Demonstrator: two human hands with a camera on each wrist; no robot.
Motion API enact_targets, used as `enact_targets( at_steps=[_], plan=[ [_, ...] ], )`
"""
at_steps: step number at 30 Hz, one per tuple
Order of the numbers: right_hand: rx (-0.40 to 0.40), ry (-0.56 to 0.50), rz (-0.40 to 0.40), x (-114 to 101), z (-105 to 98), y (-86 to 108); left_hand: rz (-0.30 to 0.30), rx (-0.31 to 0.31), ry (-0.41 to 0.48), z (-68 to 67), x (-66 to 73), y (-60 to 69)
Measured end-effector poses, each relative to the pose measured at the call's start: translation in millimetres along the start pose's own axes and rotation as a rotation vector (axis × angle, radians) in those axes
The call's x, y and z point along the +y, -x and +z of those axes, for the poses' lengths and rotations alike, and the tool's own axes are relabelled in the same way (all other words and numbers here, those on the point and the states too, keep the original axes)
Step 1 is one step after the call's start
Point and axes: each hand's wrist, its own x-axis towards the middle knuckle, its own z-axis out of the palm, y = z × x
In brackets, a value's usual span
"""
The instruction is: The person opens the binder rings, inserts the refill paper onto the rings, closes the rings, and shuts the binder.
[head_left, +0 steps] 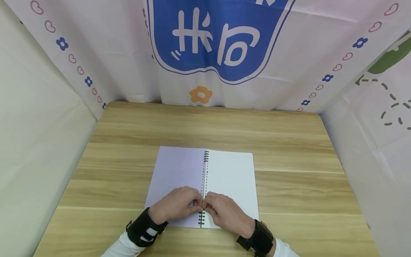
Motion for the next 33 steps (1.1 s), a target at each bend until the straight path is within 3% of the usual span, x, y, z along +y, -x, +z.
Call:
enact_targets(
  at_steps=[9,13,17,33],
  plan=[
    [0.011,0.009,0.048,-2,0,1.7,-0.02,0.042,0.002,1.9,1.2,6.0],
    [0.007,0.008,0.061,-3,1,11.1,-0.022,0.032,0.021,4.7,4.3,14.8],
    [-0.05,0.001,0.033,-5,2,19.3,-0.014,0.003,0.035,8.0,5.8,20.5],
    [-0.057,0.019,0.008,-7,6,21.1,0.012,0.001,0.035,12.0,5.7,20.1]
  ],
)
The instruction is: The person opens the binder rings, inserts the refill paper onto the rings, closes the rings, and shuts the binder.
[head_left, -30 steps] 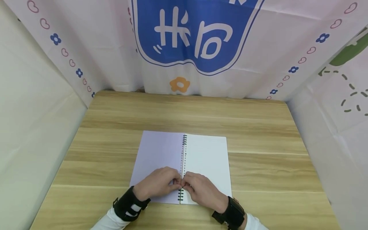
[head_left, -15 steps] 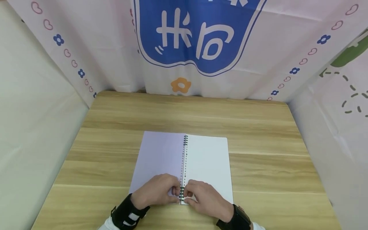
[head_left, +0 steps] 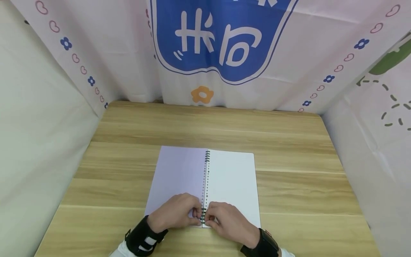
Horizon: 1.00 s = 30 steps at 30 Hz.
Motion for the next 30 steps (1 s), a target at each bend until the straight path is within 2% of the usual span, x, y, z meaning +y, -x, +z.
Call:
enact_targets(
  at_steps=[7,10,12,14,17,19,21,24,27,30],
  plan=[
    [0.005,0.019,-0.013,0,-1,1.5,-0.009,0.0,-0.001,0.4,0.8,-0.1],
    [0.025,0.082,-0.015,0,-3,4.8,-0.035,0.037,-0.019,-4.7,1.1,3.3],
    [0.044,0.134,-0.013,1,-4,7.4,-0.089,0.119,-0.042,-10.9,0.2,6.2],
    [0.063,0.192,-0.011,1,-5,9.5,-0.165,0.245,-0.059,-18.5,-2.2,9.7],
    [0.071,0.252,0.012,3,-6,11.7,-0.313,0.44,-0.041,-29.7,-9.4,14.9],
    [0.07,0.284,0.024,3,-6,12.3,-0.407,0.514,-0.006,-36.1,-15.2,19.8],
    [0.066,0.306,0.034,4,-6,12.9,-0.492,0.534,0.038,-41.1,-20.3,25.1],
    [0.061,0.314,0.033,5,-7,13.1,-0.583,0.515,0.098,-45.9,-25.1,32.2],
    [0.06,0.316,0.03,5,-7,13.4,-0.62,0.499,0.152,-49.3,-29.3,36.6],
    [0.062,0.311,0.028,6,-7,13.3,-0.616,0.5,0.216,-53.2,-35.5,40.5]
  ],
)
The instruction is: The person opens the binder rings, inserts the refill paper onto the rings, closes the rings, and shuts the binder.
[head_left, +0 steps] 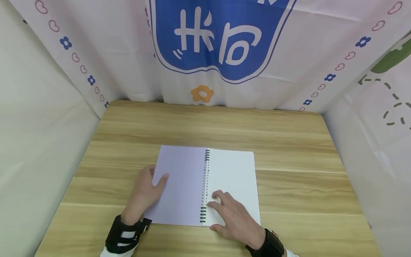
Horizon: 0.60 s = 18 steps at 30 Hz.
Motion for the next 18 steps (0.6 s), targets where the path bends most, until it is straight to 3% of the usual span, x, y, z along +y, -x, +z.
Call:
enact_targets(
  at_steps=[3,9,18],
  plan=[
    [0.0,-0.014,0.005,0,0,-0.3,-0.002,-0.029,0.033,-7.8,-7.1,-1.4],
    [-0.01,-0.015,0.018,1,1,0.3,-0.045,-0.151,0.035,-22.2,-23.6,5.0],
    [-0.059,-0.08,0.02,3,-10,-4.8,0.032,-0.303,0.229,-38.4,-49.6,24.5]
  ],
)
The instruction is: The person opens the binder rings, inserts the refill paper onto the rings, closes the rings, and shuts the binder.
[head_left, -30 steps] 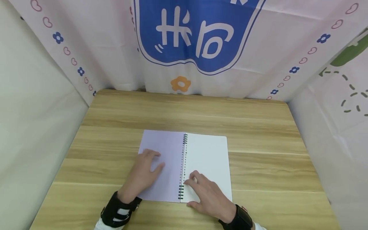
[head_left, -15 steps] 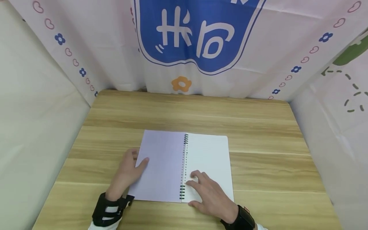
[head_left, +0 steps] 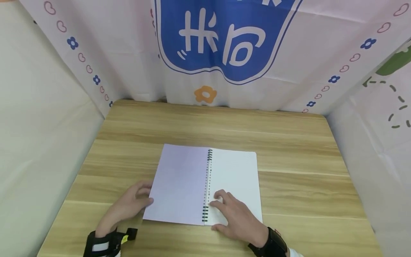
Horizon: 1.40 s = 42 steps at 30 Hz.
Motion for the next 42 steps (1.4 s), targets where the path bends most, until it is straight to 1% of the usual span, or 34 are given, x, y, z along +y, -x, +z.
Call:
enact_targets(
  at_steps=[3,5,9,11,14,17,20,23,26,29,33,38,42],
  plan=[
    [-0.004,-0.089,-0.002,4,-16,-6.7,0.047,-0.04,0.061,-5.5,3.9,6.3],
    [0.02,-0.163,-0.011,8,-28,-13.3,0.094,-0.074,0.097,-9.4,10.0,9.9],
    [0.083,-0.322,-0.044,19,-51,-31.3,0.16,-0.138,0.18,-12.7,28.7,15.3],
    [0.115,-0.388,-0.048,24,-59,-41.7,0.184,-0.159,0.193,-10.8,39.3,17.0],
    [0.15,-0.483,-0.041,29,-69,-57.8,0.204,-0.18,0.195,-4.5,55.4,17.7],
    [0.168,-0.59,-0.049,29,-74,-73.2,0.227,-0.192,0.188,4.0,69.1,17.3],
    [0.16,-0.71,-0.064,22,-79,-86.1,0.262,-0.204,0.197,13.4,80.5,16.3],
    [0.15,-0.806,-0.075,12,-83,-94.3,0.301,-0.224,0.222,23.6,89.7,14.6],
    [0.14,-0.885,-0.082,1,-89,-98.9,0.329,-0.215,0.23,33.9,97.8,13.4],
    [0.136,-0.921,-0.083,-8,-95,-101.4,0.345,-0.193,0.222,44.2,104.5,12.5],
    [0.151,-0.922,-0.079,-16,-102,-103.8,0.355,-0.185,0.204,55.9,113.9,11.6],
    [0.164,-0.94,-0.072,-20,-107,-102.5,0.351,-0.214,0.178,66.4,126.5,11.4],
    [0.172,-0.949,-0.053,-18,-110,-98.2,0.368,-0.239,0.186,71.9,131.5,10.1]
  ],
)
